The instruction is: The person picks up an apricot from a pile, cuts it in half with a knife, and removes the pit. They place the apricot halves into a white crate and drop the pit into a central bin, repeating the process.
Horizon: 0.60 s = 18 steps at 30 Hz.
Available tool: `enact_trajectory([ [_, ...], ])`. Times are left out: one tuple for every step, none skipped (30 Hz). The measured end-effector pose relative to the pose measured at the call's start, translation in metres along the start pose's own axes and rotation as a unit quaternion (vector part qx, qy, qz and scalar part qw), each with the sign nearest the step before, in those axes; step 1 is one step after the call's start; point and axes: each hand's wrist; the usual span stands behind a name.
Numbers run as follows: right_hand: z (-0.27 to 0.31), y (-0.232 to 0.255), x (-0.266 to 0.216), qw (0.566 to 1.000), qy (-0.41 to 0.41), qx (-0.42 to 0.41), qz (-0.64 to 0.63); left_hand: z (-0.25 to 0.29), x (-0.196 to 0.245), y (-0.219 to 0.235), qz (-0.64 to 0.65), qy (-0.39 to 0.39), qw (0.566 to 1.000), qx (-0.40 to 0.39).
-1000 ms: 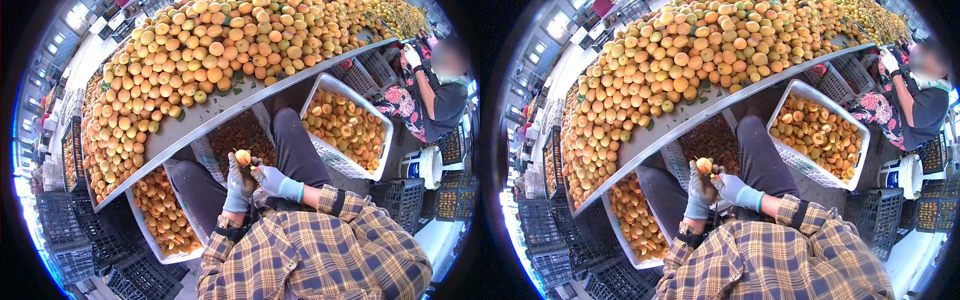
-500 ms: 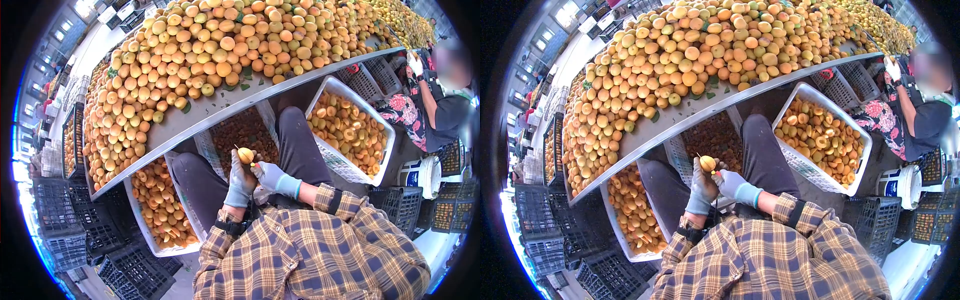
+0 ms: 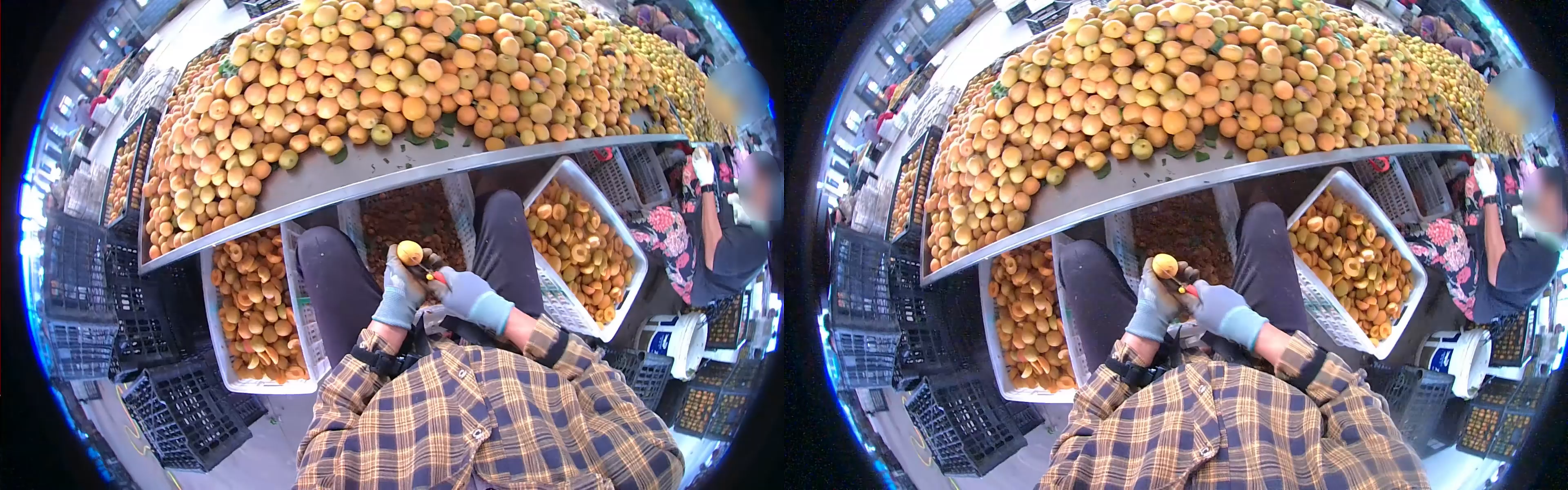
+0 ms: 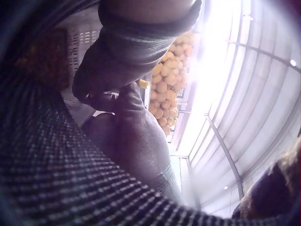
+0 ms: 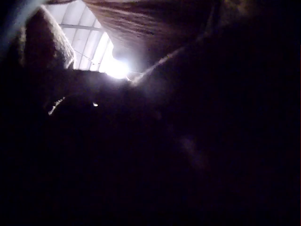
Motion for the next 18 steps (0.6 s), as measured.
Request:
enact_trajectory([
  [0.005, 0.014, -0.004, 1.0, 0.009, 0.0, 0.002, 0.01, 0.001, -0.01, 0.002, -0.002, 1.0, 0.003],
  [0.013, 0.031, -0.008, 0.999, 0.019, -0.029, 0.038, 0.014, 0.005, -0.015, 0.022, 0.003, 1.0, 0.011],
  [0.02, 0.045, -0.01, 0.995, 0.027, -0.057, 0.073, 0.016, 0.01, -0.017, 0.042, 0.01, 0.999, 0.019],
  [0.022, 0.051, -0.007, 0.995, 0.025, -0.058, 0.083, 0.014, 0.012, -0.013, 0.061, -0.002, 0.998, 0.003],
  [0.022, 0.055, -0.005, 0.995, 0.032, -0.055, 0.083, 0.012, 0.013, -0.007, 0.068, 0.012, 0.997, -0.04],
  [0.02, 0.059, -0.006, 0.997, 0.043, 0.017, 0.055, 0.015, 0.014, -0.011, 0.081, 0.056, 0.994, -0.041],
  [0.016, 0.061, -0.008, 0.994, 0.057, 0.09, 0.023, 0.019, 0.015, -0.017, 0.092, 0.096, 0.99, -0.042],
  [0.01, 0.063, -0.011, 0.983, 0.099, 0.149, 0.034, 0.026, 0.014, -0.022, 0.023, 0.13, 0.985, -0.112],
  [0.003, 0.068, -0.02, 0.979, 0.107, 0.17, 0.035, 0.034, 0.01, -0.028, -0.05, 0.157, 0.97, -0.179],
  [-0.005, 0.064, -0.019, 0.977, 0.126, 0.164, 0.051, 0.041, -0.003, -0.034, -0.087, 0.088, 0.984, -0.13],
  [-0.012, 0.06, -0.015, 0.974, 0.146, 0.158, 0.068, 0.044, -0.015, -0.038, -0.12, 0.017, 0.989, -0.08],
  [-0.015, 0.059, -0.014, 0.972, 0.163, 0.153, 0.066, 0.042, -0.012, -0.034, -0.168, 0.025, 0.983, -0.064],
  [-0.015, 0.06, -0.013, 0.97, 0.18, 0.146, 0.067, 0.038, -0.007, -0.027, -0.212, 0.034, 0.976, -0.045],
  [-0.015, 0.059, -0.011, 0.969, 0.19, 0.136, 0.084, 0.021, -0.002, -0.008, -0.27, 0.042, 0.959, -0.078],
  [-0.015, 0.058, -0.01, 0.967, 0.198, 0.124, 0.102, 0.008, 0.006, 0.008, -0.327, 0.053, 0.937, -0.107],
  [-0.015, 0.059, -0.01, 0.961, 0.219, 0.129, 0.109, 0.019, 0.01, 0.003, -0.311, 0.093, 0.936, -0.14],
  [-0.016, 0.059, -0.01, 0.955, 0.241, 0.128, 0.117, 0.026, -0.011, -0.008, -0.259, -0.011, 0.961, -0.093],
  [-0.016, 0.062, -0.014, 0.952, 0.249, 0.128, 0.127, 0.028, -0.011, -0.01, -0.252, 0.001, 0.961, -0.11],
])
Point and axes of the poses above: each hand's wrist, its own z-axis away from the middle knuckle, its own y-axis out of the back of the hand, x = y × z, and after that the axes turned 14 degrees about z, right-handed
